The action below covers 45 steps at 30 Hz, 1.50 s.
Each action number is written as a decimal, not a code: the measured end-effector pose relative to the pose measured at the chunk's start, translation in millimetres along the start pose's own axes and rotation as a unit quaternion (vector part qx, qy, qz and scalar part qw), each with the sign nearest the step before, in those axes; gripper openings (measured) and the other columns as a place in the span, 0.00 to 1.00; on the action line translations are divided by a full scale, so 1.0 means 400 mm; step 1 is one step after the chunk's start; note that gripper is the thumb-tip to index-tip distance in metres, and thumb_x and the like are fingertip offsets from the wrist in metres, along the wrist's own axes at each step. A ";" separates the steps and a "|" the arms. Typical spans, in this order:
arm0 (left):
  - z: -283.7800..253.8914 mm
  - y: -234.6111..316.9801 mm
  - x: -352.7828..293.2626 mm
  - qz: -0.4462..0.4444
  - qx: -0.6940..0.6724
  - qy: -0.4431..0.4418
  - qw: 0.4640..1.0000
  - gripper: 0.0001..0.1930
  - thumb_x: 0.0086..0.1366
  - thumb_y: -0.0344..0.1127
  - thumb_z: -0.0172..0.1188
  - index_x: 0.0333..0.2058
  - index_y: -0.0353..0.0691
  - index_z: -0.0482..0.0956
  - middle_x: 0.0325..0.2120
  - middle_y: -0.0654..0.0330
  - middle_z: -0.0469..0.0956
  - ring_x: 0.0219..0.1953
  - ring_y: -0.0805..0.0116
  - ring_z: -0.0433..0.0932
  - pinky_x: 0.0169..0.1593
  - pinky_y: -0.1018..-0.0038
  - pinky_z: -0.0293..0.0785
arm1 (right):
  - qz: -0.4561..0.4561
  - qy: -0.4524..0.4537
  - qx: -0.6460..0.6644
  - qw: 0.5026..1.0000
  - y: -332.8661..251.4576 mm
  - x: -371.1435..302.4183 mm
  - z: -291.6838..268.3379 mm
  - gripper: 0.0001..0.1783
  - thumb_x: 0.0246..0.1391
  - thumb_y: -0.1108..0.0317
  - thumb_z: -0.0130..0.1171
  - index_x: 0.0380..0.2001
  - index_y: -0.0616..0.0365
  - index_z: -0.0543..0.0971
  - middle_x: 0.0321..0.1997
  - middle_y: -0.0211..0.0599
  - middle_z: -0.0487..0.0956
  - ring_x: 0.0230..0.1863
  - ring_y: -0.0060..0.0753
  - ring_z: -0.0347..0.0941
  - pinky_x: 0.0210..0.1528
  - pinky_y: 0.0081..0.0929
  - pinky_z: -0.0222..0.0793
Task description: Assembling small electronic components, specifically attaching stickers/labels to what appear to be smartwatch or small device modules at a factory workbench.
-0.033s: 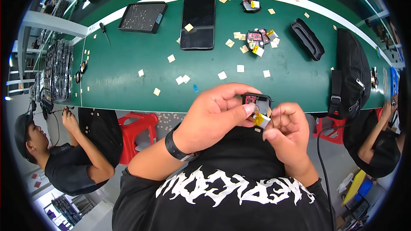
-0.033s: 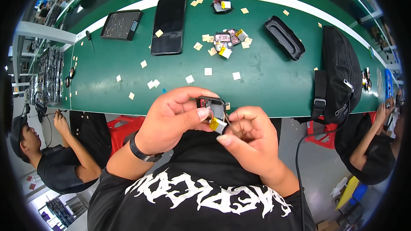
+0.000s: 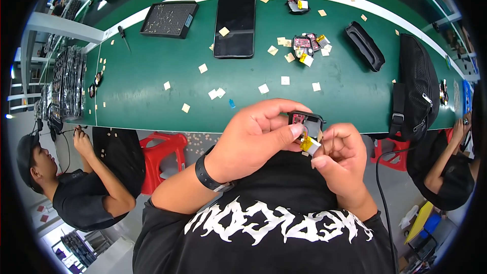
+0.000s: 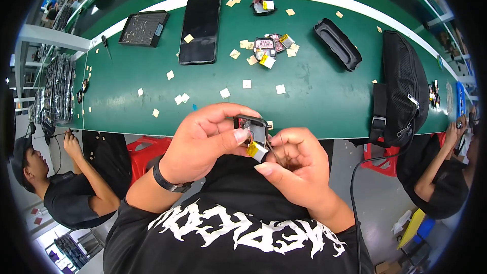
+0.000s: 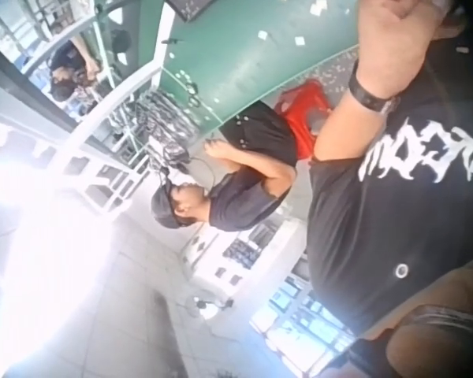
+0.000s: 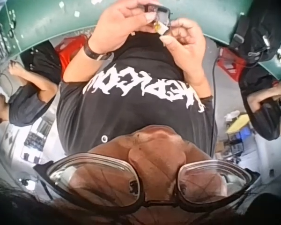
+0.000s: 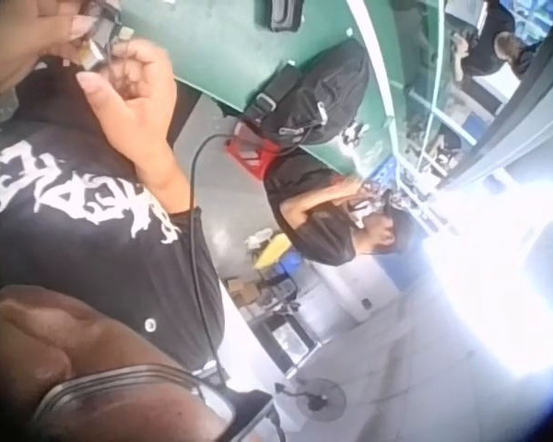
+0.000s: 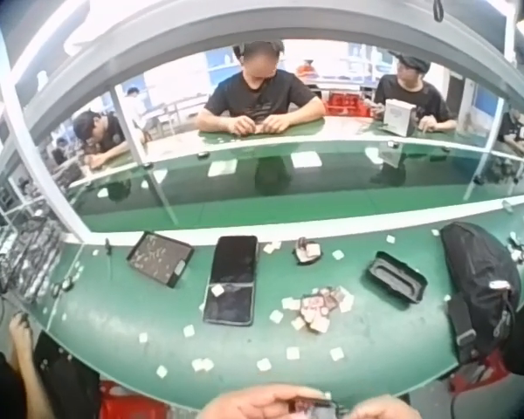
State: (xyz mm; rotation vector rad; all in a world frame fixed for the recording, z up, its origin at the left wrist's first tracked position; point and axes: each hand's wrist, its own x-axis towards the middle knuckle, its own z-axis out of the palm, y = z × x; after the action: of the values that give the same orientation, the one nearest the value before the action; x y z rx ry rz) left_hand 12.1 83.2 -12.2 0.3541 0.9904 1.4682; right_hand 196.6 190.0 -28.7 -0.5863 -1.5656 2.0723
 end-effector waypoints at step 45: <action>0.021 -0.055 -0.030 0.198 0.210 0.040 0.957 0.12 0.65 0.20 0.59 0.47 0.28 0.78 0.38 0.56 0.83 0.36 0.76 0.83 0.38 0.79 0.80 | 0.034 0.094 -0.121 0.988 -0.058 -0.017 0.049 0.06 0.55 0.83 0.64 0.36 0.67 0.80 0.32 0.33 0.81 0.26 0.10 0.70 0.24 0.12 0.60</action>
State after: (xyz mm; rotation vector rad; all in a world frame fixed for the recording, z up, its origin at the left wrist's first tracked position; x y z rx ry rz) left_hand 34.9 72.3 -19.4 0.8458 1.3576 1.6284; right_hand 192.9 176.5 -0.9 -0.9080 -1.7167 1.8245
